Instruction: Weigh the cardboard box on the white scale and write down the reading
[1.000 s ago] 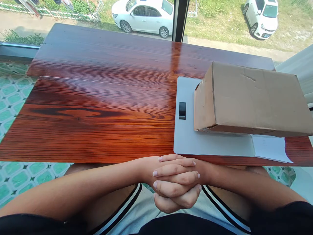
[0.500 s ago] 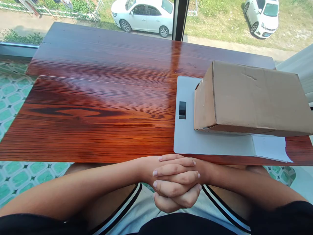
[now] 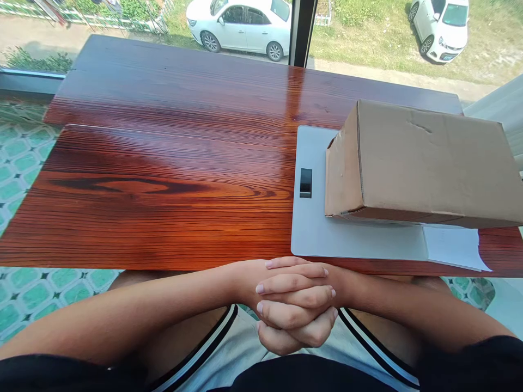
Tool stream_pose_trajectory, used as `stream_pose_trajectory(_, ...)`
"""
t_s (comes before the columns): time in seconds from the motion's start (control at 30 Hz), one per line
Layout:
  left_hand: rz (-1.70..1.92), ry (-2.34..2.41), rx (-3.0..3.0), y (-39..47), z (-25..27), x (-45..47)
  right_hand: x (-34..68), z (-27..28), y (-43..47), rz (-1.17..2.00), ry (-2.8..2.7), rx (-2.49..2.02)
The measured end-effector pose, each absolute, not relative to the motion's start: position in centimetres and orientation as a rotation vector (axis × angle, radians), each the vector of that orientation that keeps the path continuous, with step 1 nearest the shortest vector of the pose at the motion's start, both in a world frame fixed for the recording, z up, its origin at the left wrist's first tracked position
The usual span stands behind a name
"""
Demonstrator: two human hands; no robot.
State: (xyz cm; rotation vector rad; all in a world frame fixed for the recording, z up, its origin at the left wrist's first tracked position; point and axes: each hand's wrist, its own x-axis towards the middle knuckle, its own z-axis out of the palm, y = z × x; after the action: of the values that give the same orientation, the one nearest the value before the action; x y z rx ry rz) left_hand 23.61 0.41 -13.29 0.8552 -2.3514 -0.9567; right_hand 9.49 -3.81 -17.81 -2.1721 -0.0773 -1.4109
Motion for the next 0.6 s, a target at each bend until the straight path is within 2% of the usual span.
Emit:
stream_pose_trajectory(0.47, -0.951, -2.301, 0.817, 0.5, -13.4, 23.2, 9.7, -16.8, -3.3, -1.507, 0.048, -2.153)
stream_pose_trajectory(0.6, -1.001, -2.336, 0.863, 0.4, -13.0, 23.3, 8.8, -15.9, -3.5, -1.378, 0.008, -2.351)
